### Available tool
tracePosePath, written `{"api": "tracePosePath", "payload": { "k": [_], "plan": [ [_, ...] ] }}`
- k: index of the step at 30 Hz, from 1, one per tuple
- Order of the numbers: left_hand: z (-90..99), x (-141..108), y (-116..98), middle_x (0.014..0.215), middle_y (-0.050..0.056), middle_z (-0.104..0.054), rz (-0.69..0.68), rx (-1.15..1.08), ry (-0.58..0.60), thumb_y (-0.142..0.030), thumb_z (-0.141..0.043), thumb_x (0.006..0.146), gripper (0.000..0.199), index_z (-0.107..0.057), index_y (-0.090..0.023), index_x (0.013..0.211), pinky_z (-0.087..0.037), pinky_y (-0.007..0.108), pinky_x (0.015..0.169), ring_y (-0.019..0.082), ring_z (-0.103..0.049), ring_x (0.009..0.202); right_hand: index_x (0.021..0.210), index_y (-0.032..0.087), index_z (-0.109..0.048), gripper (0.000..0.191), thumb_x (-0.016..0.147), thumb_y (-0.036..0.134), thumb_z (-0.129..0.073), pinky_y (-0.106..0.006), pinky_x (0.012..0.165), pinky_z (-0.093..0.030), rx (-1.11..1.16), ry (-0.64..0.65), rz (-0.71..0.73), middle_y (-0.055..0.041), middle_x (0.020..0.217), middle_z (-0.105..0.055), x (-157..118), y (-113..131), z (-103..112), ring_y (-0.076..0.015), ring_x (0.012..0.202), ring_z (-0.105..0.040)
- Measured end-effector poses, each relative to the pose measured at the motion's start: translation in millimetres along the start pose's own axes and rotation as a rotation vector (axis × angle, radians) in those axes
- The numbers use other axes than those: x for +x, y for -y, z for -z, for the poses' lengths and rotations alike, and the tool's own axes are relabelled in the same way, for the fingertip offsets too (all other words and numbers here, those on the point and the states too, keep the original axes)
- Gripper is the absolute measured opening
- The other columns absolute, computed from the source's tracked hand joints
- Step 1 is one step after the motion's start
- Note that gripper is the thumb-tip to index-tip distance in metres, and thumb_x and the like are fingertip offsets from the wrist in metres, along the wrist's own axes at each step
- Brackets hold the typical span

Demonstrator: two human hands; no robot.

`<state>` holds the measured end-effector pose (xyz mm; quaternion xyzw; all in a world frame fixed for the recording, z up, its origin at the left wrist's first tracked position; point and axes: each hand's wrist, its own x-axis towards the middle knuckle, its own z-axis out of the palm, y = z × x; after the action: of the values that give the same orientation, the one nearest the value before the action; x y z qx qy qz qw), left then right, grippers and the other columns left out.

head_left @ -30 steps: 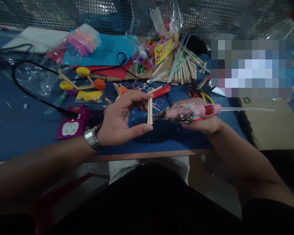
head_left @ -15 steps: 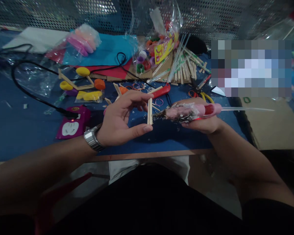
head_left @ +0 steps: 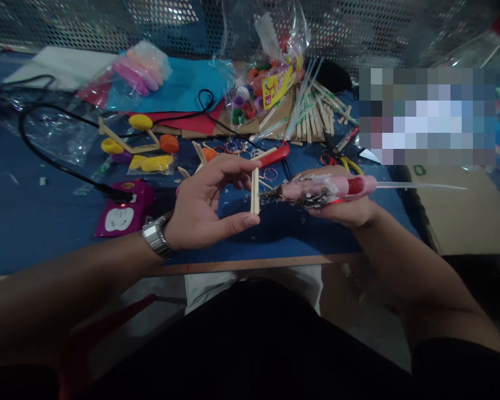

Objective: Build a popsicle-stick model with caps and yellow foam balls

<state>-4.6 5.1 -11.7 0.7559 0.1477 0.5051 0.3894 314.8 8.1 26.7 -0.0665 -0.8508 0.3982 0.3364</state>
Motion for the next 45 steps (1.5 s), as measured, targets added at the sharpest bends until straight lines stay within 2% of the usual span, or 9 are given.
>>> {"api": "tracePosePath", "payload": {
  "k": [4,8,15,21,24,27,31,38,45],
  "plan": [
    [1.8,1.3,0.4,0.139,0.012,-0.076,0.008,0.002,-0.002,-0.056,-0.107,0.086,0.083,-0.075,-0.036,0.160,-0.076,0.054,0.095,0.030,-0.078,0.110,0.165,0.027,-0.075,0.046,0.119,0.034,-0.073,-0.040,0.136,-0.057,-0.014,-0.024,0.005,-0.0058,0.160,-0.083,-0.6,-0.7,-0.7,-0.0233,0.154,-0.076],
    [2.0,2.3,-1.6,0.138,0.012,-0.075,-0.029,0.003,0.023,-0.048,-0.110,0.084,0.088,-0.075,-0.032,0.163,-0.076,0.049,0.096,0.027,-0.080,0.110,0.164,0.027,-0.076,0.049,0.116,0.028,-0.076,-0.035,0.135,-0.056,0.052,-0.042,0.003,-0.0044,0.162,-0.082,-0.5,-2.6,-2.0,-0.0219,0.156,-0.075],
    [-2.6,0.3,-3.1,0.137,0.012,-0.076,0.007,0.002,-0.009,-0.058,-0.105,0.087,0.082,-0.076,-0.038,0.161,-0.075,0.057,0.096,0.032,-0.078,0.109,0.167,0.028,-0.073,0.051,0.116,0.023,-0.074,-0.037,0.139,-0.053,0.037,-0.018,0.003,-0.0045,0.164,-0.080,0.4,-1.4,-1.4,-0.0212,0.159,-0.072],
    [1.4,3.2,0.5,0.136,0.011,-0.077,-0.054,-0.002,0.004,-0.047,-0.111,0.082,0.088,-0.076,-0.033,0.162,-0.076,0.047,0.095,0.027,-0.080,0.109,0.168,0.030,-0.073,0.052,0.116,0.025,-0.074,-0.039,0.139,-0.054,0.036,-0.039,0.015,-0.0023,0.165,-0.080,-0.9,-3.0,-1.8,-0.0225,0.159,-0.072],
    [1.6,3.0,-0.8,0.138,0.010,-0.077,-0.054,0.000,0.017,-0.045,-0.110,0.083,0.088,-0.075,-0.034,0.163,-0.075,0.047,0.096,0.026,-0.078,0.110,0.169,0.040,-0.072,0.056,0.114,0.026,-0.076,-0.040,0.140,-0.054,0.037,-0.043,-0.037,0.0023,0.165,-0.080,-1.1,-1.3,-2.2,-0.0220,0.158,-0.073],
    [-1.1,1.4,-3.3,0.139,0.011,-0.076,-0.021,-0.007,-0.008,-0.052,-0.106,0.088,0.081,-0.076,-0.036,0.162,-0.073,0.055,0.095,0.030,-0.077,0.110,0.168,0.050,-0.072,0.063,0.111,0.023,-0.076,-0.038,0.141,-0.055,0.047,-0.044,-0.088,0.0083,0.164,-0.079,-0.7,1.7,-2.4,-0.0208,0.158,-0.073],
    [-3.0,0.8,-4.7,0.137,0.012,-0.075,0.000,0.001,-0.010,-0.057,-0.104,0.089,0.080,-0.076,-0.039,0.161,-0.072,0.059,0.094,0.032,-0.077,0.109,0.167,0.055,-0.071,0.070,0.107,0.019,-0.077,-0.034,0.142,-0.053,0.064,-0.053,-0.097,0.0144,0.165,-0.077,-0.4,2.5,-2.8,-0.0178,0.159,-0.072],
    [-2.5,0.9,-4.9,0.135,0.013,-0.076,-0.026,0.000,-0.011,-0.052,-0.106,0.088,0.081,-0.076,-0.034,0.161,-0.073,0.056,0.094,0.030,-0.075,0.110,0.162,0.050,-0.077,0.061,0.108,0.022,-0.078,-0.037,0.139,-0.057,0.072,-0.092,-0.109,0.0070,0.157,-0.084,-0.7,2.8,-4.3,-0.0234,0.155,-0.076],
    [2.3,3.3,2.4,0.134,0.012,-0.078,-0.122,0.029,0.021,-0.051,-0.108,0.086,0.089,-0.074,-0.031,0.165,-0.074,0.045,0.092,0.027,-0.076,0.108,0.142,0.051,-0.090,0.050,0.097,0.032,-0.089,-0.043,0.132,-0.063,0.032,-0.139,-0.240,0.0043,0.131,-0.093,0.8,6.4,-1.9,-0.0284,0.130,-0.088]
  ]
}}
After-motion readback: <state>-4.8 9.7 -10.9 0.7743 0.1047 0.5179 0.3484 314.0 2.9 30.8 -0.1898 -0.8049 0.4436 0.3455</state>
